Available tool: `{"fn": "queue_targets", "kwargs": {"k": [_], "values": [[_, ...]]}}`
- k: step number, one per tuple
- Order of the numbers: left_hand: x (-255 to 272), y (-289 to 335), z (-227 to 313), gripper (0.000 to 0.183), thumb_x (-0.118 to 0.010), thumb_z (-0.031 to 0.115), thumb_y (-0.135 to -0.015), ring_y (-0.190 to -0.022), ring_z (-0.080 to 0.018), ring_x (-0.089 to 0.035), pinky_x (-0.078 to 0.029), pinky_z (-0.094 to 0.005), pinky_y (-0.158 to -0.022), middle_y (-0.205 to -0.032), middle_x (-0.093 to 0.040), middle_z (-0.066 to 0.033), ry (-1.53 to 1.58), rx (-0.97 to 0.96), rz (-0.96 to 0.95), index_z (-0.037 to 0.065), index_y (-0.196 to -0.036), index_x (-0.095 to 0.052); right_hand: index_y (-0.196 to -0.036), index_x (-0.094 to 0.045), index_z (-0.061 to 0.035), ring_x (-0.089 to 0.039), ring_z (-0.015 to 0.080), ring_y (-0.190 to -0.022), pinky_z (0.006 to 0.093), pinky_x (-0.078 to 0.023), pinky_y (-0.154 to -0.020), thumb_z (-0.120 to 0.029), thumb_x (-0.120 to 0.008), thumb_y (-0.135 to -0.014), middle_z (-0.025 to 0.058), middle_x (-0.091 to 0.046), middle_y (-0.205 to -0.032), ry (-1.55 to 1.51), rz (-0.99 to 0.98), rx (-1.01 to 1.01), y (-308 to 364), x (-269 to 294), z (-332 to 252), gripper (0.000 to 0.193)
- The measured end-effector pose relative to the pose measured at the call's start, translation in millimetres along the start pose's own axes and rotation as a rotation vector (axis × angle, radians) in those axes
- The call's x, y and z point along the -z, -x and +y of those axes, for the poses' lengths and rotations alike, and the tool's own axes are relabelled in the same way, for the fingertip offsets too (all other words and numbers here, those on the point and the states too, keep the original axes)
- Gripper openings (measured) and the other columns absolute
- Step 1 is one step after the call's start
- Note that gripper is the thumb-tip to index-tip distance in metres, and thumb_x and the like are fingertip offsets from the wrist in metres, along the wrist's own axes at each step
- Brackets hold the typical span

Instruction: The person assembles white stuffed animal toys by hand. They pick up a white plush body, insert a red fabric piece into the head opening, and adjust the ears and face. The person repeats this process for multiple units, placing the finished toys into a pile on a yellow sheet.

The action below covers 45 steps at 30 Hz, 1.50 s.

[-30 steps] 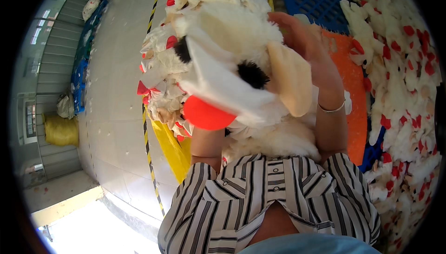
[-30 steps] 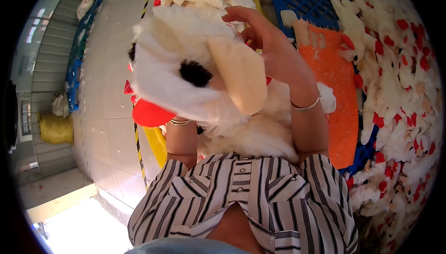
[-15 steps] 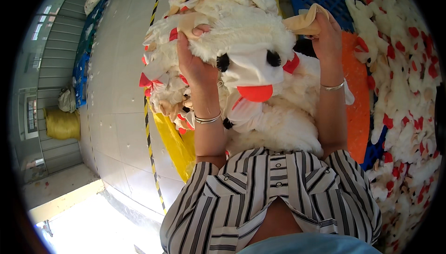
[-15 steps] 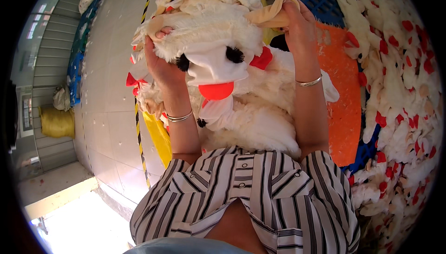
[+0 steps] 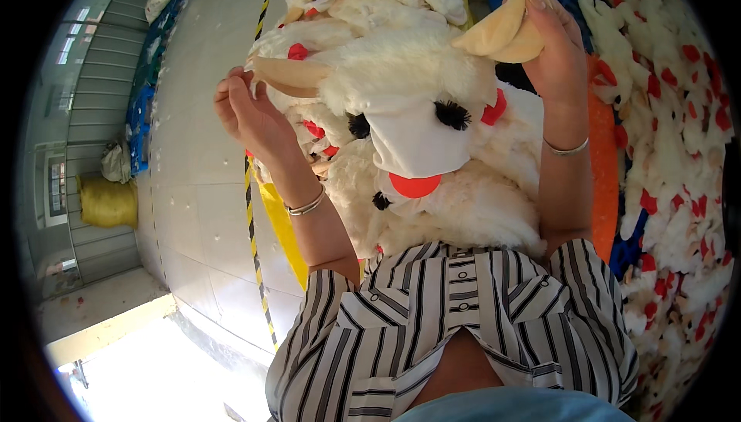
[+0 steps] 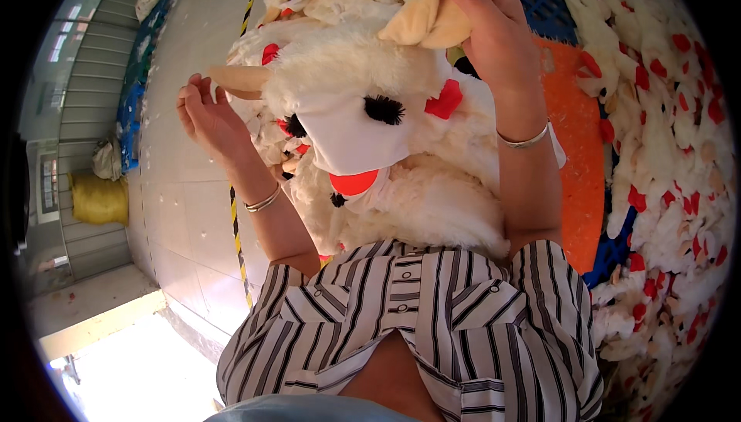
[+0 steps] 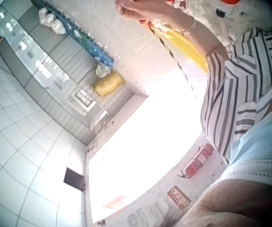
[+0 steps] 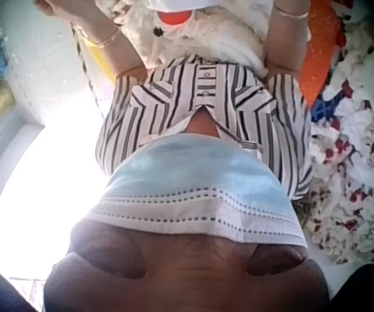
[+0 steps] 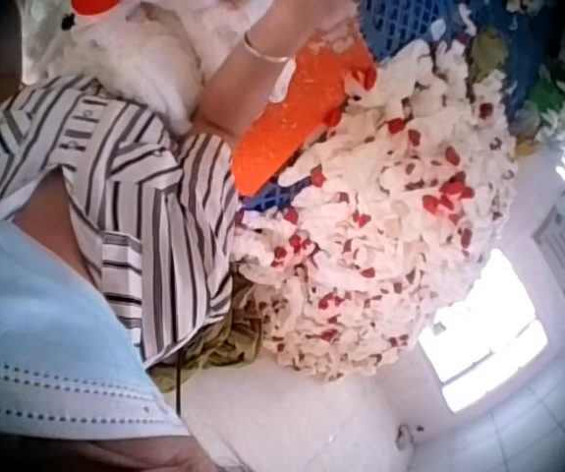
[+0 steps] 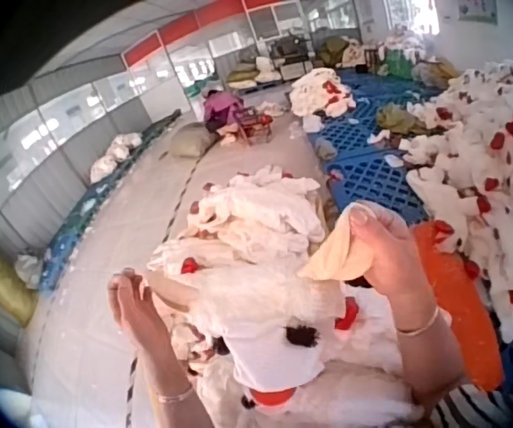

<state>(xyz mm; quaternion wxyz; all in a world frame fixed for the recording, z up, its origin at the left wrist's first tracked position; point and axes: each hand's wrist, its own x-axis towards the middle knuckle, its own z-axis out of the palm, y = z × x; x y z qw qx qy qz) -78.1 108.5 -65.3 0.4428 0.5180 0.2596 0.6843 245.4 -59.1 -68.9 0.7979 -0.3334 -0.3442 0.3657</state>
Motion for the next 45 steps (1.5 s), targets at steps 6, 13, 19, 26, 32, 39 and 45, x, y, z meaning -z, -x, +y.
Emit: {"fn": "queue_targets", "kwargs": {"k": [6, 13, 19, 26, 32, 39, 45], "values": [[-81, 44, 50, 0.032, -0.071, 0.016, -0.083, -0.096, -0.0146, -0.058, -0.047, -0.0314, -0.085, -0.105, -0.063, -0.008, -0.55, -0.147, -0.769, 0.001, -0.109, -0.06, -0.106, -0.064, -0.0029, -0.065, 0.0136, -0.086, 0.0268, -0.052, -0.075, -0.022, -0.056, -0.098, 0.0043, -0.068, -0.095, 0.16, -0.152, -0.002, -7, -46, -20, 0.023], [-86, 61, -8, 0.023, -0.062, 0.015, -0.087, -0.073, -0.0081, -0.057, -0.049, -0.028, -0.067, -0.079, -0.067, -0.0031, -0.373, 0.411, -0.643, -0.003, -0.101, -0.065, -0.091, -0.056, -0.0054, -0.049, 0.0045, -0.063, 0.0205, -0.04, -0.057, -0.027, -0.059, -0.097, -0.0021, -0.055, -0.076, 0.535, 0.025, -0.019, 17, -40, -5, 0.023], [-93, 59, -19, 0.022, -0.059, 0.012, -0.087, -0.08, -0.0097, -0.059, -0.049, -0.0271, -0.073, -0.089, -0.069, -0.0042, -0.374, 0.408, -0.518, -0.005, -0.1, -0.065, -0.078, -0.059, -0.0012, -0.05, 0.0041, -0.058, 0.0224, -0.037, -0.05, -0.026, -0.068, -0.092, 0.0005, -0.056, -0.065, 0.806, -0.27, -0.263, 72, -49, 19, 0.03], [-94, 63, -19, 0.019, -0.059, 0.009, -0.087, -0.081, -0.0088, -0.06, -0.049, -0.027, -0.072, -0.089, -0.069, -0.0035, -0.271, 0.396, -0.456, -0.004, -0.099, -0.066, -0.08, -0.061, 0.0017, -0.051, 0.0058, -0.055, 0.0238, -0.039, -0.048, -0.028, -0.063, -0.095, 0.0011, -0.057, -0.063, 0.626, -0.25, -0.435, 78, -42, 36, 0.033], [-98, 72, -28, 0.016, -0.062, 0.012, -0.09, -0.076, -0.0068, -0.058, -0.049, -0.0248, -0.069, -0.084, -0.068, -0.001, -0.24, 0.424, -0.551, -0.002, -0.095, -0.066, -0.082, -0.063, 0.003, -0.053, 0.0082, -0.052, 0.0237, -0.04, -0.047, -0.026, -0.057, -0.098, 0.0039, -0.059, -0.063, 0.369, -0.218, -0.386, 87, -56, 8, 0.034], [-91, 70, -10, 0.028, -0.072, 0.027, -0.09, -0.085, -0.005, -0.058, -0.047, -0.0234, -0.078, -0.095, -0.068, 0.002, 0.215, 0.641, -0.738, 0.004, -0.107, -0.068, -0.105, -0.059, 0.0051, -0.051, 0.0088, -0.058, 0.0212, -0.039, -0.05, -0.025, -0.045, -0.102, 0.0063, -0.061, -0.086, 0.321, 0.016, 0.174, 48, -28, -39, 0.033], [-104, 1, 34, 0.038, -0.058, 0.029, -0.096, -0.096, -0.019, -0.067, -0.054, -0.0314, -0.086, -0.108, -0.068, -0.0104, 0.673, 0.573, -0.427, -0.001, -0.119, -0.06, -0.111, -0.062, -0.001, -0.055, 0.01, -0.091, 0.0247, -0.044, -0.083, -0.041, -0.044, -0.102, 0.0042, -0.063, -0.1, 0.548, -0.14, -0.298, 21, 23, 18, 0.045]]}}
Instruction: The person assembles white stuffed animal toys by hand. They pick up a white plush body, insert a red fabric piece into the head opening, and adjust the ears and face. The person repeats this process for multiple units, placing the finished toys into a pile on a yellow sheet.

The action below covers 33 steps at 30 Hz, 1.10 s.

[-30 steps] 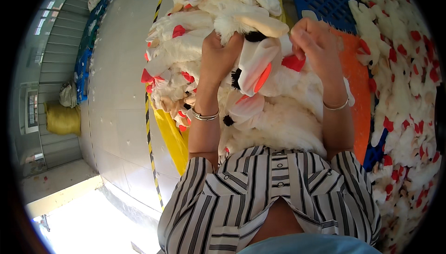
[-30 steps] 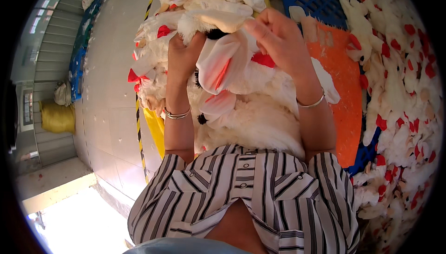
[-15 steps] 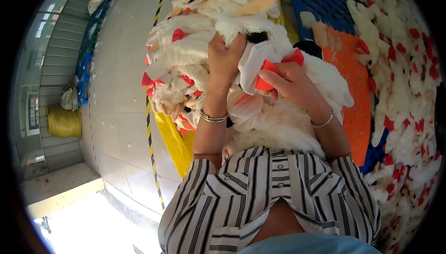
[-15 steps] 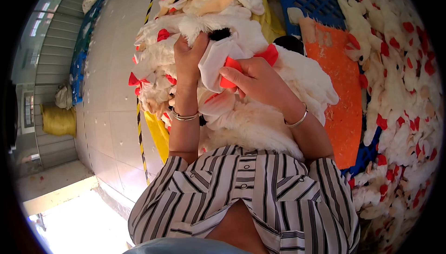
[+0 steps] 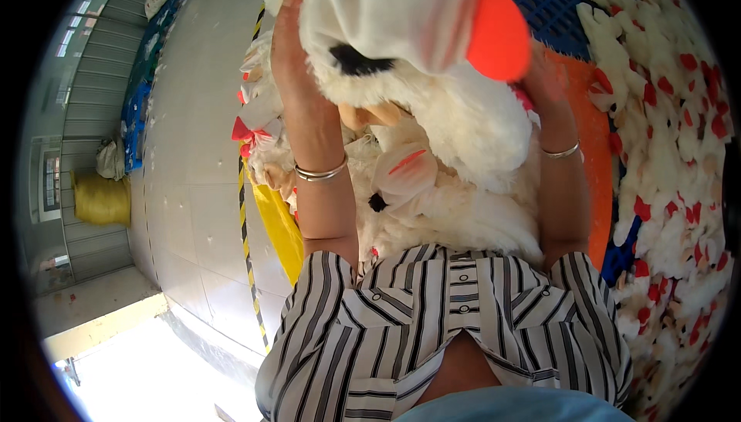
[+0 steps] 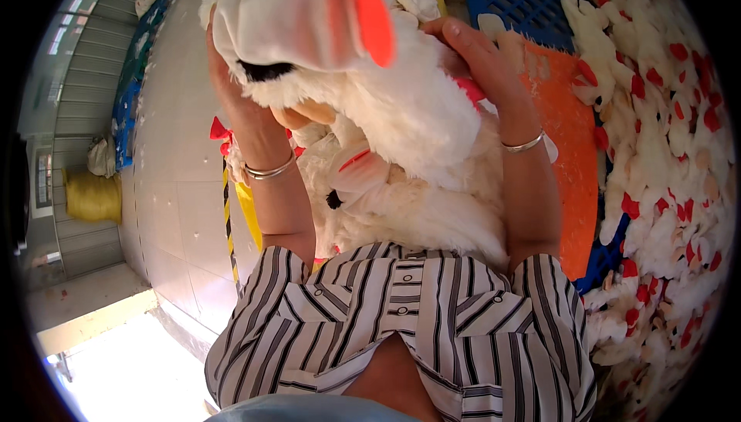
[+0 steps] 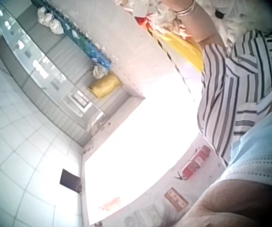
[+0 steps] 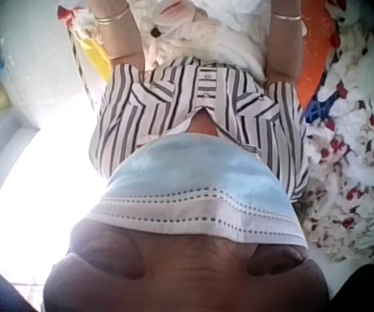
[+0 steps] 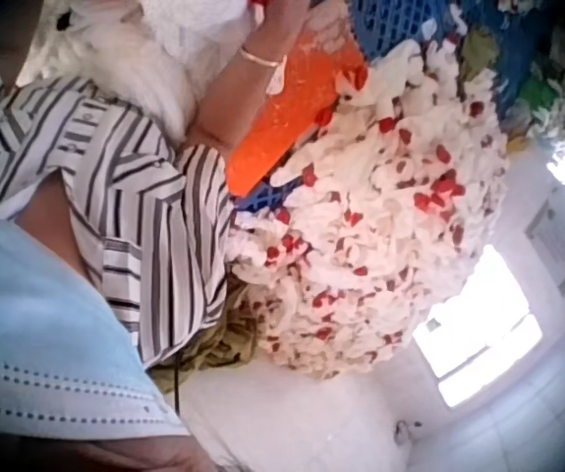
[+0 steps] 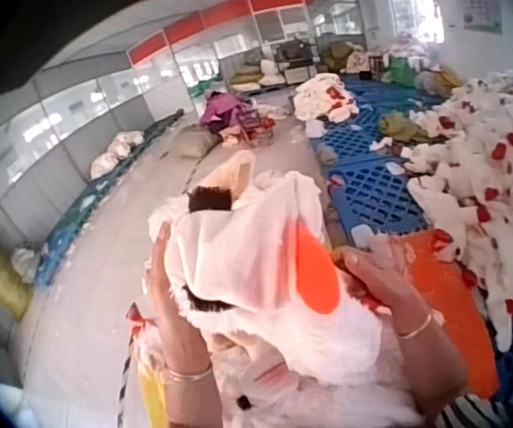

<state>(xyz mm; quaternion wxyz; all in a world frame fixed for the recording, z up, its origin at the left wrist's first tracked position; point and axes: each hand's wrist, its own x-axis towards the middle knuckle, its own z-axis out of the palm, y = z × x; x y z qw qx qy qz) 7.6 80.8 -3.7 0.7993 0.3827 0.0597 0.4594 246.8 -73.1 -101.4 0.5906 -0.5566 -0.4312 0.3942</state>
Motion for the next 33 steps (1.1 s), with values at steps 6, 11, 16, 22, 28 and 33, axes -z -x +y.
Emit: {"fn": "queue_targets", "kwargs": {"k": [6, 11, 16, 22, 28, 33], "values": [[145, -20, -54, 0.03, -0.062, 0.017, -0.093, -0.092, -0.0118, -0.058, -0.048, -0.0264, -0.083, -0.105, -0.063, -0.0056, -1.189, -0.186, 0.336, -0.002, -0.116, -0.059, -0.119, -0.061, 0.0008, -0.057, 0.011, -0.099, 0.0248, -0.044, -0.09, -0.044, -0.047, -0.1, 0.0051, -0.065, -0.111, -0.079, -0.131, -0.259, -23, -49, 86, 0.051], [94, 33, -90, 0.036, -0.07, 0.013, -0.087, -0.098, -0.0157, -0.06, -0.047, -0.0305, -0.09, -0.116, -0.062, -0.0084, -1.147, 0.002, 0.0, 0.001, -0.12, -0.059, -0.118, -0.062, -0.0006, -0.058, 0.0123, -0.097, 0.027, -0.045, -0.088, -0.039, -0.047, -0.1, 0.0071, -0.066, -0.11, 0.05, -0.204, -0.289, -13, -33, 69, 0.045], [32, 37, -86, 0.046, -0.077, 0.013, -0.072, -0.122, -0.0274, -0.049, -0.038, -0.0402, -0.105, -0.119, -0.062, -0.0106, -1.475, -0.281, -0.417, 0.005, -0.115, -0.062, -0.118, -0.061, -0.0001, -0.06, 0.0152, -0.091, 0.0293, -0.047, -0.082, -0.025, -0.067, -0.089, 0.0101, -0.067, -0.103, 0.215, -0.374, -0.101, 1, -39, 59, 0.039], [73, 26, -61, 0.018, -0.072, 0.011, -0.079, -0.08, -0.0185, -0.061, -0.049, -0.0312, -0.074, -0.081, -0.066, -0.0076, -1.415, 0.034, -0.307, 0.001, -0.093, -0.066, -0.121, -0.059, 0.0026, -0.062, 0.018, -0.093, 0.0298, -0.048, -0.083, -0.019, -0.07, -0.082, 0.0133, -0.067, -0.103, 0.331, -0.315, -0.04, 6, -22, 39, 0.046], [127, 32, -6, 0.014, -0.055, 0.008, -0.096, -0.094, -0.0129, -0.062, -0.051, -0.0289, -0.084, -0.103, -0.066, -0.0046, -0.63, -0.305, 0.447, 0.003, -0.105, -0.064, -0.12, -0.062, -0.0002, -0.06, 0.0151, -0.093, 0.0254, -0.047, -0.084, -0.026, -0.068, -0.085, 0.0079, -0.065, -0.101, 0.623, 0.086, -0.227, -4, 15, 45, 0.043], [170, 49, 13, 0.016, -0.052, 0.006, -0.095, -0.098, -0.0165, -0.062, -0.052, -0.0352, -0.088, -0.105, -0.065, -0.0066, -0.55, -0.331, 0.438, 0.004, -0.109, -0.06, -0.114, -0.064, -0.0001, -0.063, 0.0141, -0.091, 0.0247, -0.048, -0.08, -0.019, -0.064, -0.09, 0.0068, -0.068, -0.098, 0.452, 0.119, -0.007, -5, 21, 33, 0.031]]}}
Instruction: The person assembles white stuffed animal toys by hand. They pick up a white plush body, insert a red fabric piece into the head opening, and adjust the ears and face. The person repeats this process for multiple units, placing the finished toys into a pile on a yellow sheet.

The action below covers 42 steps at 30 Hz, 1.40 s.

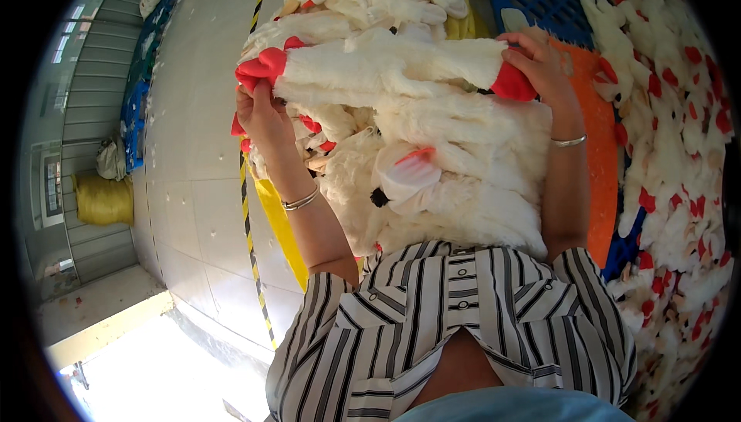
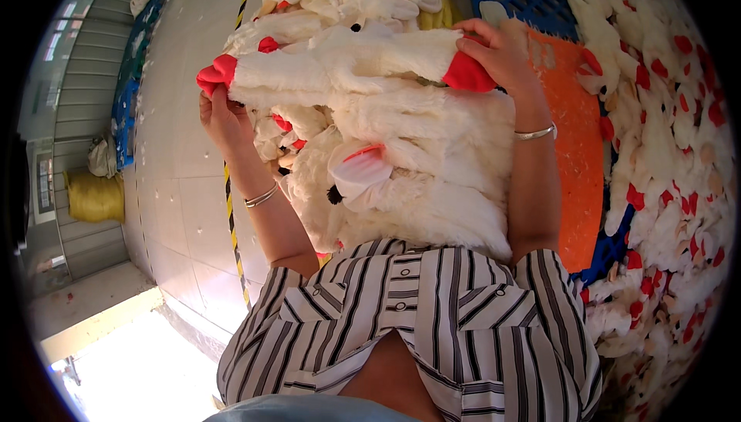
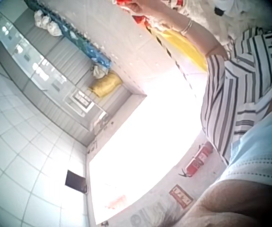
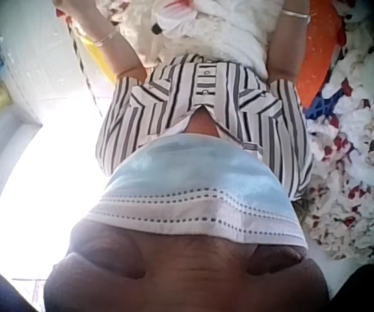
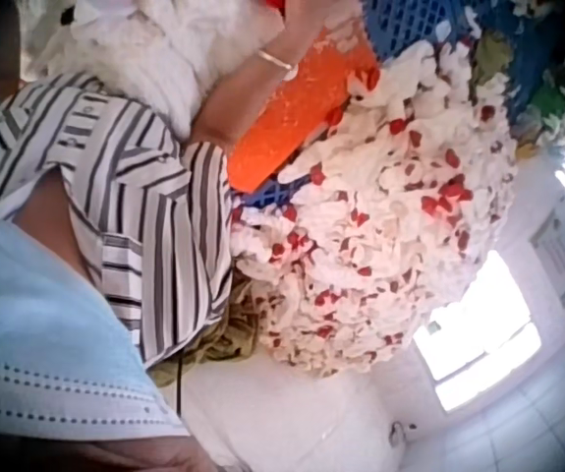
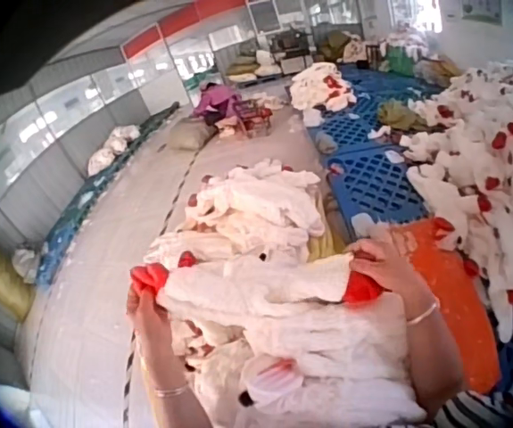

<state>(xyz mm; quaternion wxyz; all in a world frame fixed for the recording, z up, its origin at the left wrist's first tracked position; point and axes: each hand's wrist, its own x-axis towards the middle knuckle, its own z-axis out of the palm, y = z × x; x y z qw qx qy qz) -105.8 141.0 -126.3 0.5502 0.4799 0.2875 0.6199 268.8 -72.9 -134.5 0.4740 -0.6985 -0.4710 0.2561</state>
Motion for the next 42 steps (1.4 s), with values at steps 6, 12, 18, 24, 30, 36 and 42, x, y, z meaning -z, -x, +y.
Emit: {"fn": "queue_targets", "kwargs": {"k": [6, 12, 18, 24, 30, 36, 42], "values": [[-2, 9, 35, 0.03, -0.052, 0.003, -0.089, -0.09, -0.0142, -0.059, -0.048, -0.0272, -0.08, -0.1, -0.063, -0.0056, 0.028, 0.061, -0.149, 0.005, -0.119, -0.055, -0.13, -0.055, -0.0007, -0.064, 0.0144, -0.1, 0.0259, -0.052, -0.083, -0.003, -0.051, -0.096, 0.0074, -0.068, -0.105, -1.056, -0.036, 0.153, -13, 17, 4, 0.034], [10, 12, 50, 0.006, -0.062, 0.01, -0.09, -0.072, -0.0105, -0.054, -0.045, -0.0251, -0.069, -0.081, -0.058, 0.0008, 0.053, 0.105, -0.276, 0.007, -0.095, -0.06, -0.125, -0.059, 0.0, -0.06, 0.0105, -0.095, 0.0211, -0.046, -0.077, -0.014, -0.056, -0.098, 0.0056, -0.066, -0.102, -0.799, 0.05, 0.208, -18, -1, -28, 0.031], [5, 11, 66, 0.029, -0.067, 0.014, -0.091, -0.064, -0.0084, -0.05, -0.046, -0.0262, -0.064, -0.068, -0.052, 0.0026, 0.101, -0.121, 0.31, 0.012, -0.071, -0.046, -0.096, -0.068, -0.0008, -0.044, 0.0058, -0.063, 0.0226, -0.036, -0.059, -0.025, -0.06, -0.098, -0.0021, -0.053, -0.07, -0.638, 0.253, -0.054, -28, 0, -11, 0.026], [52, 8, 60, 0.017, -0.065, 0.014, -0.092, -0.076, -0.012, -0.062, -0.052, -0.0277, -0.072, -0.082, -0.065, -0.0031, -0.204, 0.058, 0.157, 0.008, -0.08, -0.056, -0.095, -0.065, -0.0006, -0.046, 0.0074, -0.068, 0.0223, -0.038, -0.065, -0.023, -0.057, -0.099, -0.0015, -0.053, -0.075, -0.792, 0.205, 0.188, -20, 15, -26, 0.024], [-26, 22, 42, 0.033, -0.067, 0.017, -0.09, -0.109, -0.0179, -0.06, -0.049, -0.03, -0.083, -0.123, -0.062, -0.0065, -0.825, -0.153, -0.169, 0.003, -0.119, -0.061, -0.106, -0.064, 0.0005, -0.05, 0.0078, -0.077, 0.0221, -0.042, -0.072, -0.018, -0.057, -0.099, 0.0006, -0.058, -0.082, -0.462, -0.101, 0.346, -8, 2, -70, 0.021], [-139, 44, 51, 0.031, -0.069, 0.012, -0.09, -0.072, -0.0052, -0.058, -0.048, -0.0206, -0.067, -0.091, -0.067, -0.0014, -0.348, 0.023, -0.708, 0.001, -0.118, -0.062, -0.109, -0.062, 0.0028, -0.054, 0.0092, -0.083, 0.024, -0.045, -0.075, -0.006, -0.052, -0.095, 0.0049, -0.064, -0.097, -0.391, -0.242, 0.536, -17, -2, -97, 0.02], [-164, 33, 19, 0.032, -0.071, 0.013, -0.088, -0.073, -0.0068, -0.063, -0.051, -0.0223, -0.067, -0.086, -0.068, -0.0024, -0.296, 0.249, -0.585, -0.002, -0.114, -0.062, -0.1, -0.059, 0.0008, -0.052, 0.0069, -0.072, 0.0225, -0.042, -0.065, -0.009, -0.058, -0.094, 0.0028, -0.062, -0.089, -0.653, 0.194, 0.324, -18, -33, -102, 0.011]]}}
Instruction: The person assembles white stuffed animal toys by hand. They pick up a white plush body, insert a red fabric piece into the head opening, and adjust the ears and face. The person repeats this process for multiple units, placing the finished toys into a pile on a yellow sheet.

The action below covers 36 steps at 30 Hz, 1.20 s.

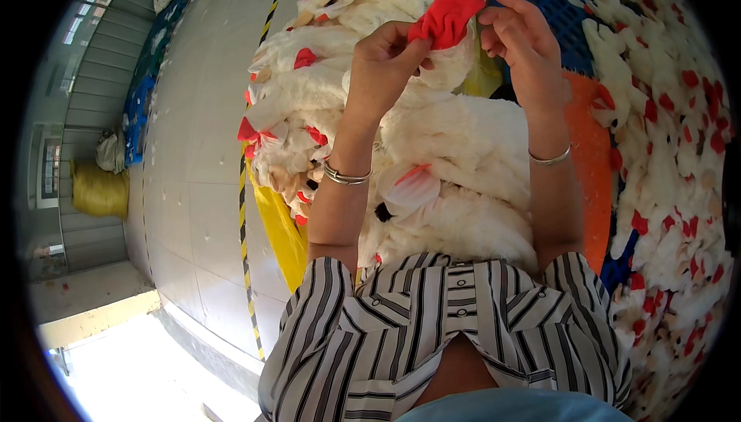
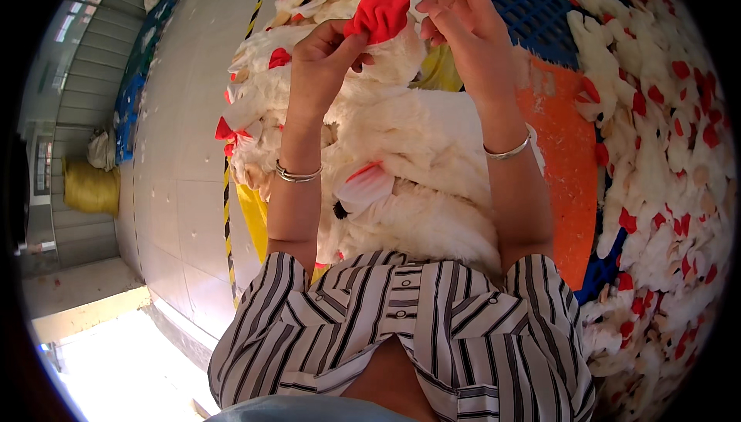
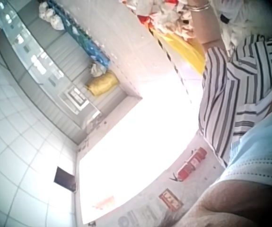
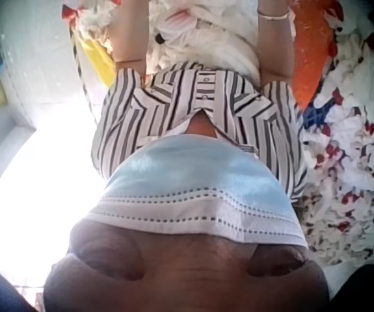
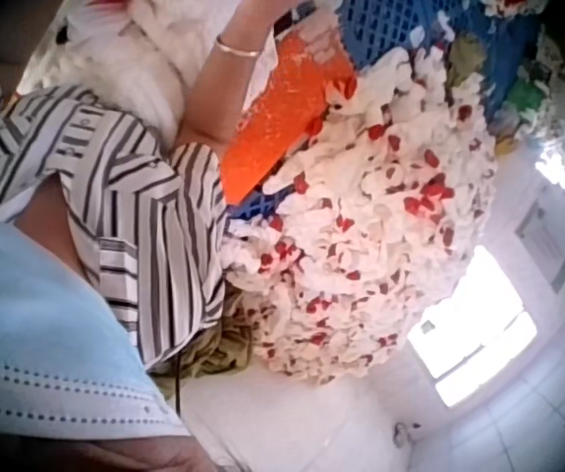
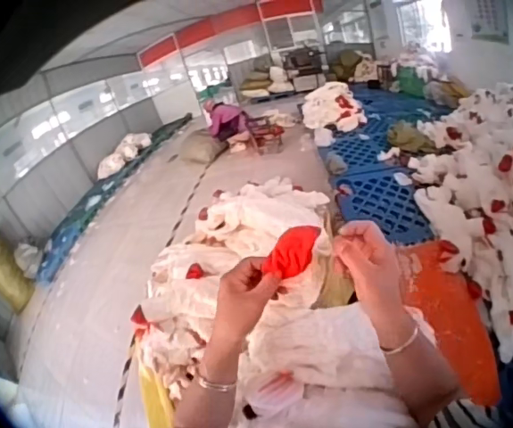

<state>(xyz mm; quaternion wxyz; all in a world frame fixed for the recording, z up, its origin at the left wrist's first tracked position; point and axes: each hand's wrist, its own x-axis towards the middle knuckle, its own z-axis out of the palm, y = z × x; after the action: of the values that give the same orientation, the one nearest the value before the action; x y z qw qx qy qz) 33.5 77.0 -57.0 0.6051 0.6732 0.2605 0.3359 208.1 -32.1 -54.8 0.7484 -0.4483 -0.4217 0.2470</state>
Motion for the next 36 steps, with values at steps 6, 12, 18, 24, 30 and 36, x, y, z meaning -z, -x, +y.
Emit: {"fn": "queue_targets", "kwargs": {"k": [6, 12, 18, 24, 30, 36], "values": [[-25, 12, -6, 0.027, -0.067, 0.011, -0.09, -0.082, -0.0089, -0.064, -0.052, -0.0241, -0.076, -0.091, -0.069, -0.0045, -0.087, -0.088, 0.073, -0.003, -0.113, -0.062, -0.085, -0.056, -0.0033, -0.05, 0.001, -0.065, 0.0179, -0.039, -0.055, -0.017, -0.072, -0.089, -0.0033, -0.058, -0.075, 0.04, -0.12, -0.125, 27, -22, 24, 0.021], [-25, 10, -13, 0.014, -0.062, 0.008, -0.094, -0.084, -0.007, -0.062, -0.052, -0.0225, -0.075, -0.092, -0.069, -0.0034, 0.159, -0.153, 0.107, -0.003, -0.102, -0.066, -0.086, -0.06, -0.0021, -0.052, 0.0032, -0.064, 0.0196, -0.042, -0.056, -0.025, -0.076, -0.086, -0.0021, -0.06, -0.073, 0.139, -0.121, -0.119, 16, -32, 19, 0.028], [-25, 11, -6, 0.01, -0.06, 0.006, -0.094, -0.076, -0.0074, -0.064, -0.051, -0.0202, -0.068, -0.084, -0.069, -0.0044, 0.032, -0.13, 0.166, -0.003, -0.097, -0.064, -0.084, -0.062, -0.0003, -0.05, 0.0058, -0.058, 0.025, -0.037, -0.049, -0.027, -0.071, -0.089, 0.0006, -0.059, -0.067, 0.299, -0.172, -0.114, 4, -30, 23, 0.029], [-17, 21, 11, 0.009, -0.06, 0.005, -0.093, -0.071, -0.0108, -0.068, -0.053, -0.0214, -0.065, -0.081, -0.07, -0.0074, -0.043, -0.067, 0.201, -0.004, -0.095, -0.061, -0.085, -0.063, 0.0002, -0.051, 0.0138, -0.054, 0.0301, -0.038, -0.05, -0.015, -0.067, -0.084, 0.0073, -0.061, -0.066, 0.64, -0.183, -0.062, -2, -40, 14, 0.016], [-11, 21, 14, 0.008, -0.059, 0.002, -0.093, -0.075, -0.0133, -0.07, -0.055, -0.0241, -0.068, -0.084, -0.07, -0.0085, -0.034, -0.171, 0.246, -0.005, -0.097, -0.061, -0.088, -0.067, -0.0016, -0.044, 0.0055, -0.058, 0.0247, -0.034, -0.05, -0.017, -0.067, -0.09, -0.0034, -0.053, -0.064, 0.173, -0.268, -0.12, -4, -36, 27, 0.016], [-6, 19, 19, 0.014, -0.06, 0.002, -0.093, -0.079, -0.0129, -0.068, -0.055, -0.0248, -0.071, -0.088, -0.069, -0.007, 0.004, -0.207, 0.118, -0.006, -0.104, -0.063, -0.091, -0.069, 0.0, -0.041, 0.0034, -0.062, 0.0209, -0.033, -0.056, -0.019, -0.065, -0.094, -0.0049, -0.052, -0.068, -0.285, -0.322, -0.339, 0, -29, 36, 0.02]]}}
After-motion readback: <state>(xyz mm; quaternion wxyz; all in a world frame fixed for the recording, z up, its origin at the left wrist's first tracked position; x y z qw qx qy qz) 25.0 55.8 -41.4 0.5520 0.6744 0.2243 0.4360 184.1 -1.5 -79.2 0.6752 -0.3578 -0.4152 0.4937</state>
